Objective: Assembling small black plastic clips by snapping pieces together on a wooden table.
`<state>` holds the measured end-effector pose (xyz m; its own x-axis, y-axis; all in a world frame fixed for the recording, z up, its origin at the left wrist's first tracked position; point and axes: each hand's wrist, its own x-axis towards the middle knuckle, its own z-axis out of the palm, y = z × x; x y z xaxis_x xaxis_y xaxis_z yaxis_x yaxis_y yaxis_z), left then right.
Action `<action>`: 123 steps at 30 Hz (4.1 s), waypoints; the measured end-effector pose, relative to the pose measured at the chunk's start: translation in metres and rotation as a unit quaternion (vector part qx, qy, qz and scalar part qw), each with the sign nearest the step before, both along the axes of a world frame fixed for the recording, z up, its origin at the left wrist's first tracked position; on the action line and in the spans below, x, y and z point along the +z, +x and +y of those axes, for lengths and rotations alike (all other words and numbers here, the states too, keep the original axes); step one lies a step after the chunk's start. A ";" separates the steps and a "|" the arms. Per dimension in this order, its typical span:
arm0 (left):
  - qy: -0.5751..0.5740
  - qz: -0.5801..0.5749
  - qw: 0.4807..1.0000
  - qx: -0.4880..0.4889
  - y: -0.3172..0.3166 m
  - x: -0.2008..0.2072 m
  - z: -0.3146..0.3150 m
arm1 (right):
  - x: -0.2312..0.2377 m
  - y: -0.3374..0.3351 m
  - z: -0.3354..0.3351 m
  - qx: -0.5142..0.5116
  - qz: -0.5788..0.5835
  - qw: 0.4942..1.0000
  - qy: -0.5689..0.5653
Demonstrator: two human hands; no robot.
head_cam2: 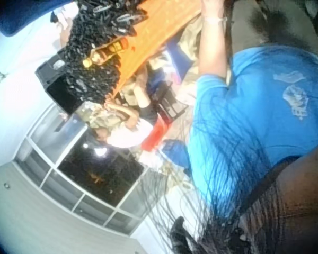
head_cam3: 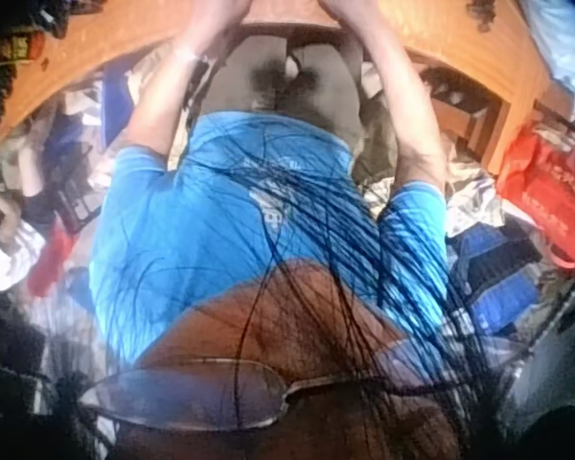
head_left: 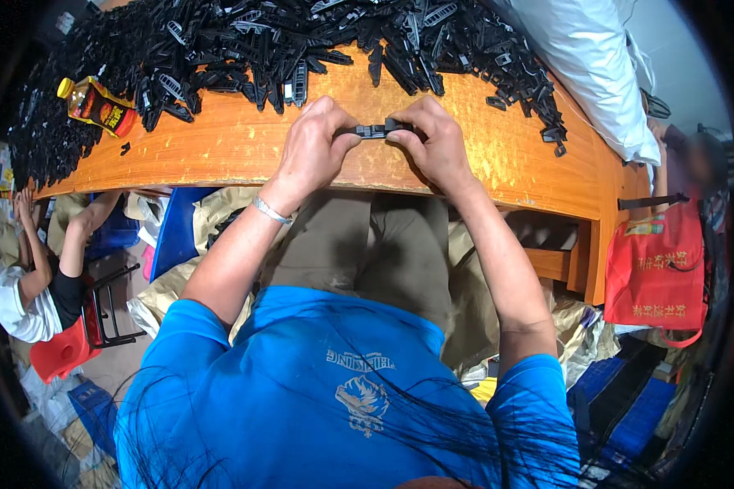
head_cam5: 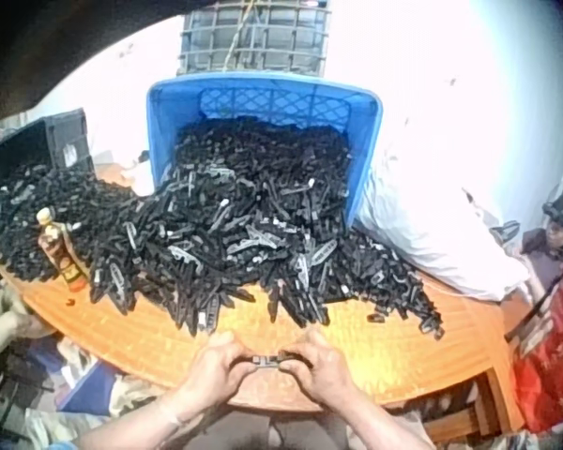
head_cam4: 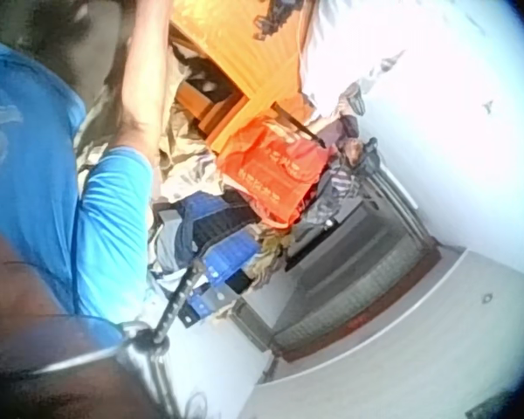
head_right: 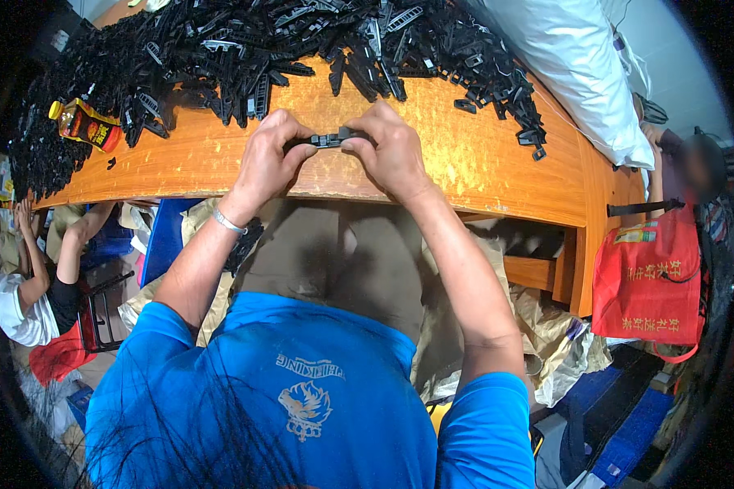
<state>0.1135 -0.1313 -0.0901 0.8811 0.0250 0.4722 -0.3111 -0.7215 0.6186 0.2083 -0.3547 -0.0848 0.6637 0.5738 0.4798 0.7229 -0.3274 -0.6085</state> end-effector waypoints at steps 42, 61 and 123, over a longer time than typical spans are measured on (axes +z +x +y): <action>0.065 0.076 0.972 0.211 0.110 0.010 -0.027 | 0.038 0.084 -0.098 -0.193 0.004 0.944 -0.267; 0.109 -0.067 0.988 -0.085 -0.005 0.018 -0.020 | 0.029 -0.020 -0.066 -0.201 -0.008 0.947 -0.251; 0.062 -0.026 0.994 -0.091 0.031 0.014 -0.078 | 0.034 0.083 -0.102 -0.172 -0.118 0.935 -0.287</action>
<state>0.1445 -0.2093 -0.0764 0.8404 -0.1950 0.5058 -0.4727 -0.7201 0.5079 0.2916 -0.4566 -0.0510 0.7708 0.5534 0.3156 0.6065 -0.7891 -0.0975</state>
